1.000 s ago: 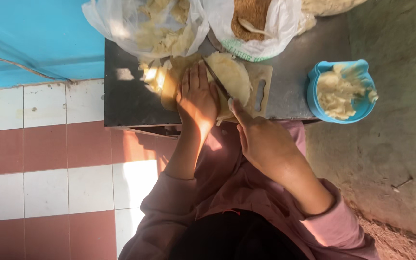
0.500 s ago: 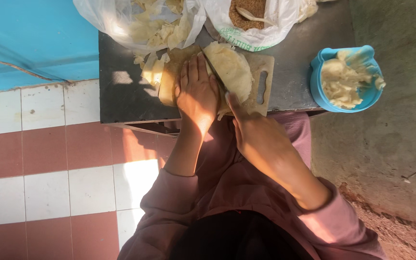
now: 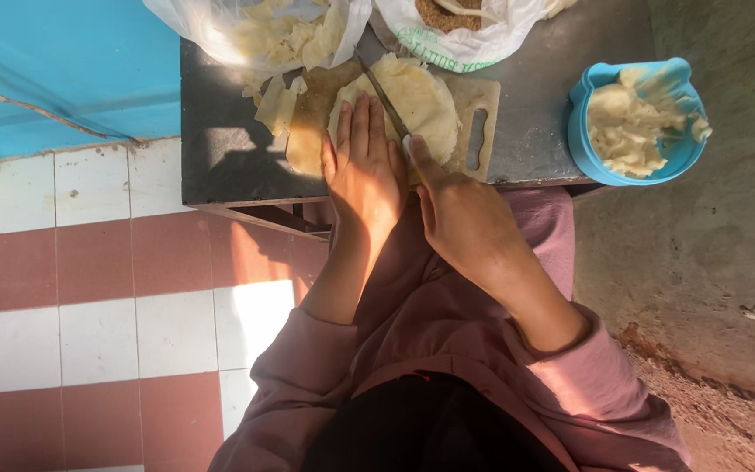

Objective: The person sits on the floor and cuts a stack of thin dough sheets into smaller pieces with a knife on a cutting board. They then place filling from a blue bowl onto the cut wrappers and fold the wrappers around the filling to form filled pastries, setting finished pieces aside.

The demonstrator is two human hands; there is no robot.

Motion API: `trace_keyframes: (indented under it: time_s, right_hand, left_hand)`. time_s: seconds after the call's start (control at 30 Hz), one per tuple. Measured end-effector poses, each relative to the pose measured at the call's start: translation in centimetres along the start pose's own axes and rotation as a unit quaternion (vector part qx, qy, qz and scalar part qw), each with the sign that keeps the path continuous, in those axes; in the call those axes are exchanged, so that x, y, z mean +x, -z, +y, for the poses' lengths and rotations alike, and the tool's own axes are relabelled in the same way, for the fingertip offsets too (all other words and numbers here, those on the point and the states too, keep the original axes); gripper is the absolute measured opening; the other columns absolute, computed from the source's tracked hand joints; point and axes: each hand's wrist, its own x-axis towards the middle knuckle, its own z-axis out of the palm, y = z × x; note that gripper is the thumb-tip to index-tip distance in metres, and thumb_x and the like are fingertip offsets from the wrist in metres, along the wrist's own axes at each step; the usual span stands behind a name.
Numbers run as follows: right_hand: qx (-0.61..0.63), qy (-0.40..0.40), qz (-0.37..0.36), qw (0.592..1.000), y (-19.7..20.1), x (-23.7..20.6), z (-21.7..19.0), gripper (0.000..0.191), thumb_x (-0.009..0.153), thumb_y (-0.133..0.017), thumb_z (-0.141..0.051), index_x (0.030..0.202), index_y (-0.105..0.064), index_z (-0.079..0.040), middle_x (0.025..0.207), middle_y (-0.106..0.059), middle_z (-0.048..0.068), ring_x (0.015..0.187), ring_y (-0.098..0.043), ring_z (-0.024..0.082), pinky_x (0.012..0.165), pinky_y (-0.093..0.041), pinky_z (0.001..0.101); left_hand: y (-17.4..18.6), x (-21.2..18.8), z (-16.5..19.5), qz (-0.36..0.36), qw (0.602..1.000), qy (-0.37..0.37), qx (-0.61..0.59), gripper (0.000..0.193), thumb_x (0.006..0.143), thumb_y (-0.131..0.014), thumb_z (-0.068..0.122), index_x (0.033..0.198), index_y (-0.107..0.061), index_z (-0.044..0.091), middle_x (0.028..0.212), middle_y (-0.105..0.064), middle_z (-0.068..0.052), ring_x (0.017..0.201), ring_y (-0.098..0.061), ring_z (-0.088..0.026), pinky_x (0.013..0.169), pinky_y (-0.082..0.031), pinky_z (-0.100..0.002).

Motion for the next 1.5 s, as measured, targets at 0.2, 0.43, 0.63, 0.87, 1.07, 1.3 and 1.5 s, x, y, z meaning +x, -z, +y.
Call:
trace_keyframes:
  time_s: [0.2,0.43,0.63,0.87,1.07,1.3,1.5]
  right_hand:
    - [-0.024,-0.016,-0.032,0.999,1.7,-4.4,-0.6,0.057,0.098,-0.055,-0.014,0.152,-0.040,-0.001,0.078,-0.069,0.024,0.064,-0.068,0.040,0.059,-0.054,0.0502]
    - [-0.061,-0.056,-0.071,0.994,-0.4,-1.9,-0.7,0.061,0.104,-0.051,-0.015,0.160,-0.030,-0.001,0.077,-0.069,0.024,0.060,-0.067,0.041,0.059,-0.055,0.0502]
    - [-0.065,-0.055,-0.030,0.996,-0.6,-6.4,0.2,0.060,0.100,-0.055,-0.020,0.156,-0.037,-0.011,0.081,-0.069,0.022,0.057,-0.067,0.039,0.052,-0.055,0.0485]
    - [0.004,-0.047,0.011,0.999,-0.8,-7.4,0.2,0.057,0.094,-0.058,-0.011,0.147,-0.038,-0.003,0.100,-0.070,0.026,0.073,-0.072,0.039,0.058,-0.057,0.0468]
    - [0.087,-0.065,-0.012,0.994,-0.9,-5.9,0.1,0.061,0.091,-0.055,-0.003,0.144,-0.028,0.010,0.109,-0.065,0.036,0.078,-0.071,0.044,0.062,-0.057,0.0496]
    - [0.040,-0.168,-0.109,0.979,-1.5,-5.2,0.0,0.024,0.105,-0.047,-0.022,0.104,-0.041,0.001,0.084,-0.068,0.027,0.063,-0.069,0.046,0.050,-0.052,0.0538]
    - [0.043,-0.203,-0.164,0.964,-0.3,-1.8,-0.6,0.023,0.107,-0.042,-0.023,0.104,-0.040,0.000,0.075,-0.068,0.028,0.065,-0.068,0.046,0.054,-0.053,0.0540]
  left_hand:
    - [-0.5,0.0,-0.3,0.004,0.998,-0.010,0.054,0.056,0.104,-0.052,0.024,0.157,-0.046,0.006,0.167,-0.037,-0.006,0.156,-0.030,-0.024,0.126,-0.023,-0.051]
    - [-0.7,0.1,-0.4,-0.012,0.998,-0.020,0.061,0.058,0.104,-0.051,0.026,0.158,-0.044,0.006,0.168,-0.035,-0.006,0.156,-0.030,-0.025,0.124,-0.020,-0.051]
    - [-0.4,-0.4,0.0,0.010,0.997,-0.022,0.070,0.061,0.101,-0.052,0.028,0.158,-0.044,0.005,0.167,-0.035,-0.006,0.155,-0.031,-0.024,0.124,-0.020,-0.053]
    - [1.5,-0.1,0.0,-0.044,0.998,-0.032,0.033,0.060,0.102,-0.051,0.027,0.158,-0.044,0.005,0.167,-0.035,-0.008,0.156,-0.031,-0.026,0.123,-0.022,-0.059]
    - [2.3,-0.1,1.1,-0.044,0.999,-0.002,0.021,0.060,0.104,-0.049,0.027,0.158,-0.041,0.001,0.169,-0.032,-0.014,0.158,-0.028,-0.032,0.124,-0.022,-0.066]
    - [2.2,-0.4,1.6,-0.023,1.000,-0.011,0.015,0.062,0.105,-0.048,0.025,0.159,-0.040,-0.004,0.169,-0.030,-0.018,0.159,-0.029,-0.036,0.124,-0.032,-0.059]
    - [2.2,-0.2,1.6,-0.023,0.999,-0.023,0.034,0.061,0.100,-0.049,0.023,0.153,-0.045,-0.005,0.167,-0.034,-0.018,0.156,-0.031,-0.035,0.119,-0.037,-0.058]
